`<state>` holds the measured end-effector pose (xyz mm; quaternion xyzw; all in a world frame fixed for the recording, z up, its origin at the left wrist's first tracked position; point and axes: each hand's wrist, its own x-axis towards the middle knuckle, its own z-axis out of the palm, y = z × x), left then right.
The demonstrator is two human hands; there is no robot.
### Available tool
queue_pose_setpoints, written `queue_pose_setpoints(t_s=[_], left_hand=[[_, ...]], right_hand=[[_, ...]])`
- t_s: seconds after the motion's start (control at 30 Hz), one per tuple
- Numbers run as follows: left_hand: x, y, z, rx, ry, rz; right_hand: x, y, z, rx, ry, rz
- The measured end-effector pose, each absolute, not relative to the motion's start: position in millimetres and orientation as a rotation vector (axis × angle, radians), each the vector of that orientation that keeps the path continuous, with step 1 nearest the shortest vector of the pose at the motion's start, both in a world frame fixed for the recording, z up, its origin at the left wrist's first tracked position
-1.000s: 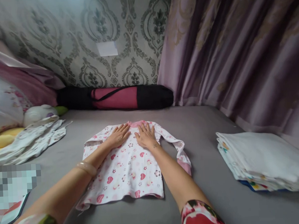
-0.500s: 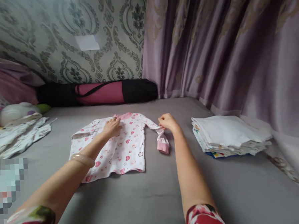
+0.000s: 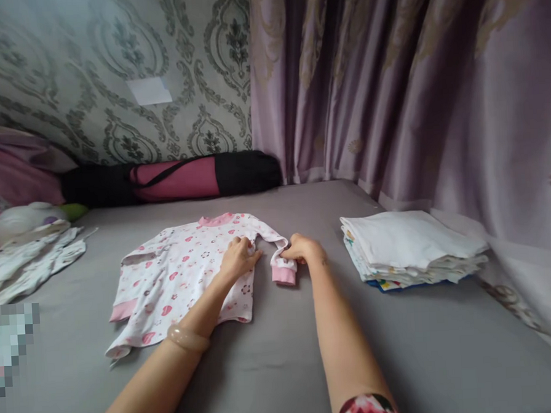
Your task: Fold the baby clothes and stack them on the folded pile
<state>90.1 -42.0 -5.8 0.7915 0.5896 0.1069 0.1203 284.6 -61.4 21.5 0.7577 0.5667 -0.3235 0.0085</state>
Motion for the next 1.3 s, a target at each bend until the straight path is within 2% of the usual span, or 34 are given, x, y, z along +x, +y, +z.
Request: queue_pose_setpoints(t_s=[0.17,0.4,0.47,0.53,0.6,0.67,0.8,0.9,1.17,1.3], left_hand=[[88.3,-46.9,-17.4,2.339,1.731,0.394],[83.8,-41.4,-20.4,2.306,1.678,0.527],[83.2,-41.0,-19.5,2.286,1.665,0.561],[82.8,-41.1,-18.5,2.273,1.655,0.572],[82.4,-41.2,-17.9,2.272,1.646,0.572],[82.1,-41.0,-17.9,2.273,1.637,0.575],[81.5,-38.4,-18.2,2.242,1.642,0.566],[79.5,-34.5,-14.1,2.210,1.672,0.519],[65.6,4.8,25.8,2.210,1.374,0.119],[68.9,48.3,32.5,2.345,1.377,0.262]], right_hand=[[266.0,-62.6,31.4,2.300,1.883,-0.805],[291.5,-59.6,25.4,2.540,2.118,-1.094],[310.4,-58.6,24.0,2.721,2.230,-0.915],[327.3,-59.1,19.9,2.925,2.214,-0.543],[338.3,-60.7,12.3,3.035,2.021,-0.238],[343.2,-62.6,3.4,3.035,1.822,-0.137],[348.8,-64.0,-5.0,3.006,1.677,-0.215],[359.5,-65.1,-1.7,2.982,1.690,-0.397],[383.2,-72.3,1.8,3.061,1.856,-0.751],[376.8,-71.2,8.4,3.271,2.089,-0.844]])
